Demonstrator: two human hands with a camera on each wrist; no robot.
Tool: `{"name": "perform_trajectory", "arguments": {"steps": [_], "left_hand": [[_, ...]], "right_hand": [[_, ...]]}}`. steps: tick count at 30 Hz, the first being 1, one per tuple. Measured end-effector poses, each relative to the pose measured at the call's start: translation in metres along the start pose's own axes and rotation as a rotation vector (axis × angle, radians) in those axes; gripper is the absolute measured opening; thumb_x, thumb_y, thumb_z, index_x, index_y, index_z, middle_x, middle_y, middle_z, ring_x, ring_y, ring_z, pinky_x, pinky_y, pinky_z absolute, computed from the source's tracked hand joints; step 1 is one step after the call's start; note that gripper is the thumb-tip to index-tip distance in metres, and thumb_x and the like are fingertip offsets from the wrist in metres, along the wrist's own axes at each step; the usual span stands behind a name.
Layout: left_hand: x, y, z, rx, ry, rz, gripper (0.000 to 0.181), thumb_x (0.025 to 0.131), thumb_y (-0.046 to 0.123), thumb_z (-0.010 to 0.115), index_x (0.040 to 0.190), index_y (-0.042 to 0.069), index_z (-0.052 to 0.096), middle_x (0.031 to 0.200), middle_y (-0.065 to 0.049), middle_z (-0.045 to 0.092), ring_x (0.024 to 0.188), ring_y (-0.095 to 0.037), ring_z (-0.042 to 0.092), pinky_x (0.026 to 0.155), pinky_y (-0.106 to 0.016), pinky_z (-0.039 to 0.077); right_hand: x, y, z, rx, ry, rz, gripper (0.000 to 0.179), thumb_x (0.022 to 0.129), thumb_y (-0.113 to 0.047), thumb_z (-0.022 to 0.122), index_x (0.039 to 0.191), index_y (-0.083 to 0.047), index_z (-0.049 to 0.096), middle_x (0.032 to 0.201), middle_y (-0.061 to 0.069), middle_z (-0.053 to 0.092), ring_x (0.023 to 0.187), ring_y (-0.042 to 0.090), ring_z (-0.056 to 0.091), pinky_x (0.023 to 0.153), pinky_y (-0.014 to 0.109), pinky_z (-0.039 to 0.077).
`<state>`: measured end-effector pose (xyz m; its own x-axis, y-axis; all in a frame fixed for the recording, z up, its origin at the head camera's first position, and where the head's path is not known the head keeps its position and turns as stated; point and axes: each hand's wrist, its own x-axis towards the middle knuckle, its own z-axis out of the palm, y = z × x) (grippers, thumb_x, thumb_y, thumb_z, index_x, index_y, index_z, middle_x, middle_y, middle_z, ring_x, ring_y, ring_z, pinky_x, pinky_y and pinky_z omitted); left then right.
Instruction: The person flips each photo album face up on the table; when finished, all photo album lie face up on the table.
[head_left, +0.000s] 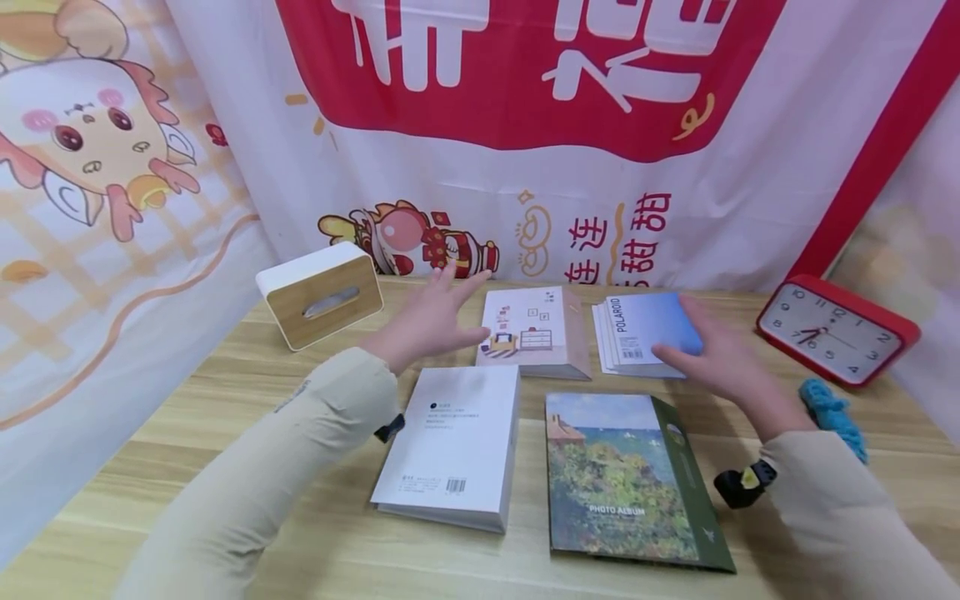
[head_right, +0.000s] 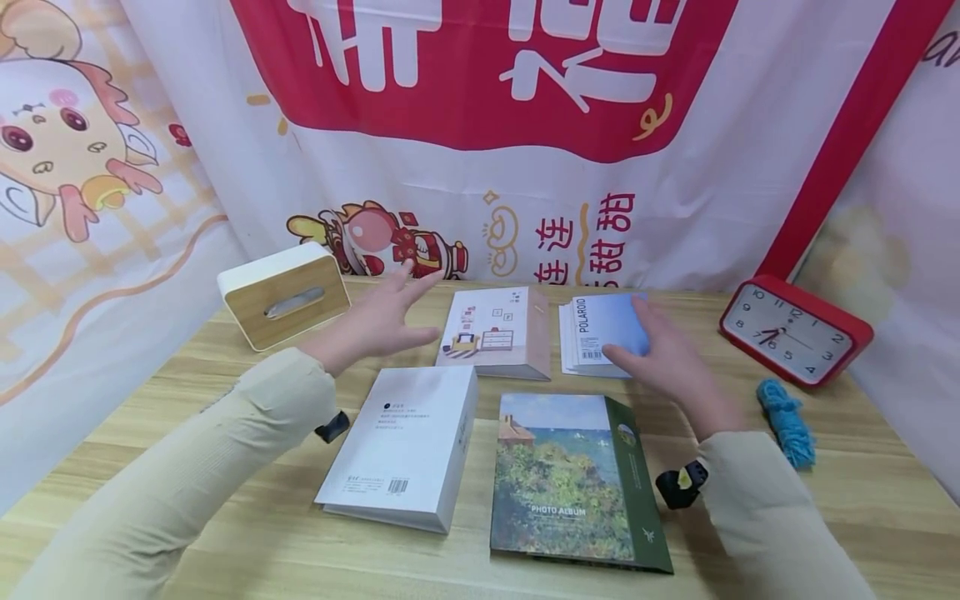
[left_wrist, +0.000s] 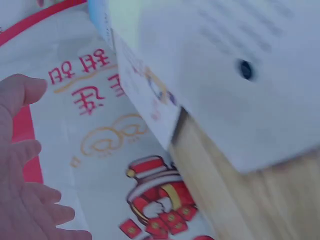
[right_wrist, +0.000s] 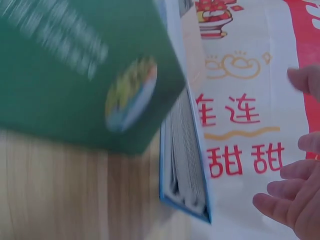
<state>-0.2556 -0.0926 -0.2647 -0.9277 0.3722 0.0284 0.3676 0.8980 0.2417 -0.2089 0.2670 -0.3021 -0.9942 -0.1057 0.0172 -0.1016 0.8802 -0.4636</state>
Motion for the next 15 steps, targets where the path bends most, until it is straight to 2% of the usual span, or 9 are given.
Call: {"name": "perform_trajectory", "arguments": {"steps": [2, 9, 11, 15], "left_hand": [[0.006, 0.012, -0.002, -0.008, -0.016, 0.029, 0.083, 0.08, 0.051, 0.062, 0.147, 0.037, 0.015, 0.155, -0.014, -0.002, 0.141, -0.036, 0.003, 0.11, -0.057, 0.011], [0.023, 0.049, -0.004, -0.14, -0.108, 0.092, 0.082, 0.08, 0.031, 0.07, 0.146, 0.035, 0.023, 0.156, -0.009, 0.003, 0.142, -0.029, 0.006, 0.11, -0.053, 0.02], [0.028, 0.057, -0.002, -0.159, -0.131, 0.105, 0.082, 0.079, 0.027, 0.072, 0.146, 0.034, 0.025, 0.156, -0.007, 0.005, 0.142, -0.027, 0.007, 0.109, -0.052, 0.023], [0.038, 0.07, 0.004, -0.196, -0.167, 0.125, 0.081, 0.077, 0.021, 0.073, 0.144, 0.032, 0.03, 0.156, -0.006, 0.012, 0.142, -0.026, 0.011, 0.111, -0.05, 0.022]], "right_hand": [[0.002, -0.002, 0.003, 0.038, -0.012, 0.013, 0.098, 0.082, -0.063, 0.051, 0.149, -0.013, -0.002, 0.152, 0.024, 0.005, 0.136, 0.048, 0.011, 0.104, 0.065, 0.016], [0.007, -0.014, 0.015, 0.197, -0.06, 0.053, 0.092, 0.084, -0.061, 0.05, 0.15, -0.017, 0.003, 0.151, 0.026, 0.014, 0.131, 0.049, 0.025, 0.102, 0.06, 0.029], [0.009, -0.019, 0.018, 0.267, -0.063, 0.056, 0.09, 0.085, -0.057, 0.051, 0.15, -0.015, 0.005, 0.152, 0.024, 0.013, 0.133, 0.046, 0.024, 0.104, 0.058, 0.029], [0.014, -0.028, 0.026, 0.413, -0.068, 0.087, 0.083, 0.089, -0.044, 0.055, 0.149, -0.01, 0.01, 0.151, 0.024, 0.014, 0.134, 0.044, 0.025, 0.106, 0.054, 0.03]]}}
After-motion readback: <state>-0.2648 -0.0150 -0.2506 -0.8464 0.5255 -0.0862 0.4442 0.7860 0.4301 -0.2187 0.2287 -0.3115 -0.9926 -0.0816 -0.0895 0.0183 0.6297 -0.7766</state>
